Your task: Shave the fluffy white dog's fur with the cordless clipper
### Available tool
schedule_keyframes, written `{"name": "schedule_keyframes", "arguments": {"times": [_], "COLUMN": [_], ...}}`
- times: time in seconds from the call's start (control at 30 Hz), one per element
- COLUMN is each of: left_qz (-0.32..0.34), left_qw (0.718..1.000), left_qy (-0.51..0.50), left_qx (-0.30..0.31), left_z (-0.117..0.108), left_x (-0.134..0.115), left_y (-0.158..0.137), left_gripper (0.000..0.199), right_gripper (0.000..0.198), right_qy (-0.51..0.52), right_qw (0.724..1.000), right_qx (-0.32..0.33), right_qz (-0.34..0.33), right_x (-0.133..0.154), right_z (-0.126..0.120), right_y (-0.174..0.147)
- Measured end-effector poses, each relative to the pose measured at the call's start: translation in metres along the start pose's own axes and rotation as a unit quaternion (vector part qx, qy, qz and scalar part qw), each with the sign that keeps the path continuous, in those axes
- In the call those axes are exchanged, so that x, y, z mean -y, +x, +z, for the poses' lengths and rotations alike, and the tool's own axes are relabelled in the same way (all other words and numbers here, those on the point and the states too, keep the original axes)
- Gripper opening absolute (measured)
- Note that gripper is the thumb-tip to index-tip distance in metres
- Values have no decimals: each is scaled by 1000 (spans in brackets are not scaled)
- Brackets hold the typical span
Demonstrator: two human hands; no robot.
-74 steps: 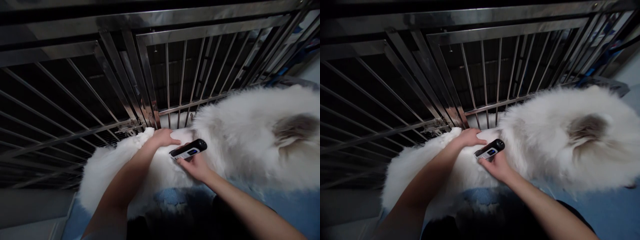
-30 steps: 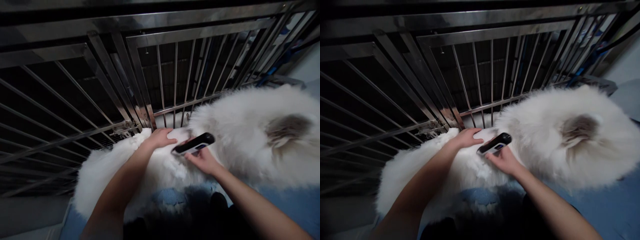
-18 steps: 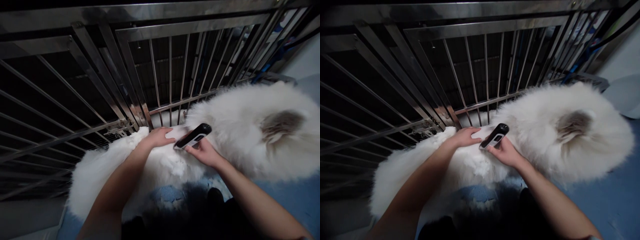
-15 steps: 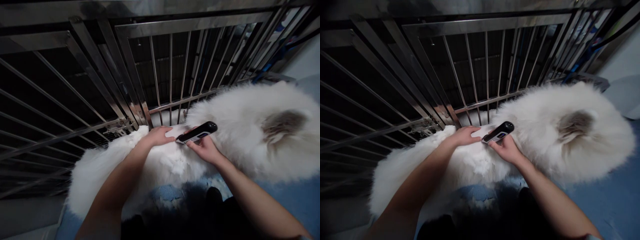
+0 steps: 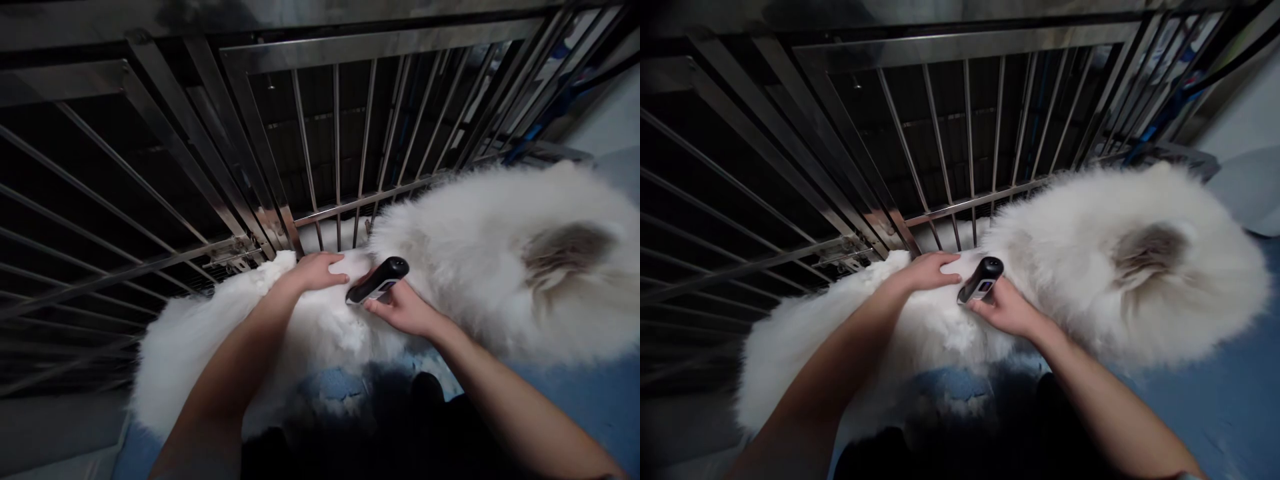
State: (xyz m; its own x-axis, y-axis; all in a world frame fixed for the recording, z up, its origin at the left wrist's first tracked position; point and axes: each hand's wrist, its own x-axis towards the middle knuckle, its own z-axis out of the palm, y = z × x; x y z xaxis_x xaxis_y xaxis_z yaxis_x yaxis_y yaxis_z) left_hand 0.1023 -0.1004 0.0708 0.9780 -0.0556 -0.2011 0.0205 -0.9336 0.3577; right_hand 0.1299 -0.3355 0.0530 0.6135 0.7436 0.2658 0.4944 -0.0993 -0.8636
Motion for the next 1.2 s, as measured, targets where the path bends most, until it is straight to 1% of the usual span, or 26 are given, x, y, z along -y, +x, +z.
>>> {"name": "schedule_keyframes", "arguments": {"times": [0.03,0.07,0.13,0.17,0.2,0.23,0.33,0.37,0.4,0.5,0.53,0.57,0.67,0.7,0.73,0.77,0.83,0.87,0.9,0.93,1.03,1.07,1.1,1.2], "left_qz": [1,3,8,8,6,3,-4,-4,-4,-7,-11,-15,-25,-24,-21,-16,-8,-5,-5,-8,-11,-10,-11,-22], "left_qw": [1000,1000,1000,1000,1000,1000,1000,1000,1000,1000,1000,1000,999,999,999,999,999,999,999,999,998,999,999,999], "left_qy": [-3,-5,-6,-5,-5,-4,-2,0,3,11,14,16,23,26,27,27,28,31,36,43,51,49,45,45], "left_qx": [-2,-2,0,0,0,0,1,3,3,5,6,8,12,13,15,18,20,21,21,20,18,18,18,13], "left_z": [0,0,0,0,0,0,1,1,1,1,1,1,1,1,0,0,-1,-2,-2,-2,-2,-2,-2,-1], "left_x": [0,0,0,0,0,0,1,1,1,-1,-2,-3,-4,-5,-5,-5,-7,-8,-9,-10,-13,-13,-14,-15], "left_y": [0,0,0,0,0,0,1,1,1,1,1,1,1,1,2,2,3,4,4,5,5,5,6,7], "left_gripper": [74,73,72,72,72,73,75,74,74,77,80,83,86,86,85,83,81,81,82,82,80,78,76,78], "right_gripper": [33,32,31,29,29,28,26,27,27,29,29,29,27,26,26,27,31,33,34,35,35,34,33,33], "right_qy": [-6,-5,12,17,15,6,-23,-23,-16,18,22,20,-2,-3,2,13,35,43,47,47,44,46,51,63], "right_qw": [1000,1000,999,998,998,999,999,999,999,999,998,999,999,998,999,1000,998,996,995,996,999,999,999,993], "right_qx": [10,0,-45,-60,-61,-45,42,47,34,-48,-56,-45,44,59,54,28,-46,-72,-83,-74,-3,1,-13,-95], "right_qz": [-1,-4,-11,-12,-11,-8,1,2,1,-11,-15,-16,-12,-10,-9,-7,-6,-9,-14,-18,-19,-15,-11,-18], "right_x": [1,2,4,4,4,4,3,2,2,0,-1,-1,-1,0,0,0,-1,-2,-2,-2,-3,-3,-4,-6], "right_z": [-1,-2,-3,-4,-5,-5,-6,-5,-5,-2,0,1,3,4,4,5,7,8,9,10,12,13,13,14], "right_y": [0,0,1,2,2,2,-1,-2,-2,-3,-4,-5,-9,-10,-11,-12,-13,-13,-13,-14,-16,-16,-16,-15]}}
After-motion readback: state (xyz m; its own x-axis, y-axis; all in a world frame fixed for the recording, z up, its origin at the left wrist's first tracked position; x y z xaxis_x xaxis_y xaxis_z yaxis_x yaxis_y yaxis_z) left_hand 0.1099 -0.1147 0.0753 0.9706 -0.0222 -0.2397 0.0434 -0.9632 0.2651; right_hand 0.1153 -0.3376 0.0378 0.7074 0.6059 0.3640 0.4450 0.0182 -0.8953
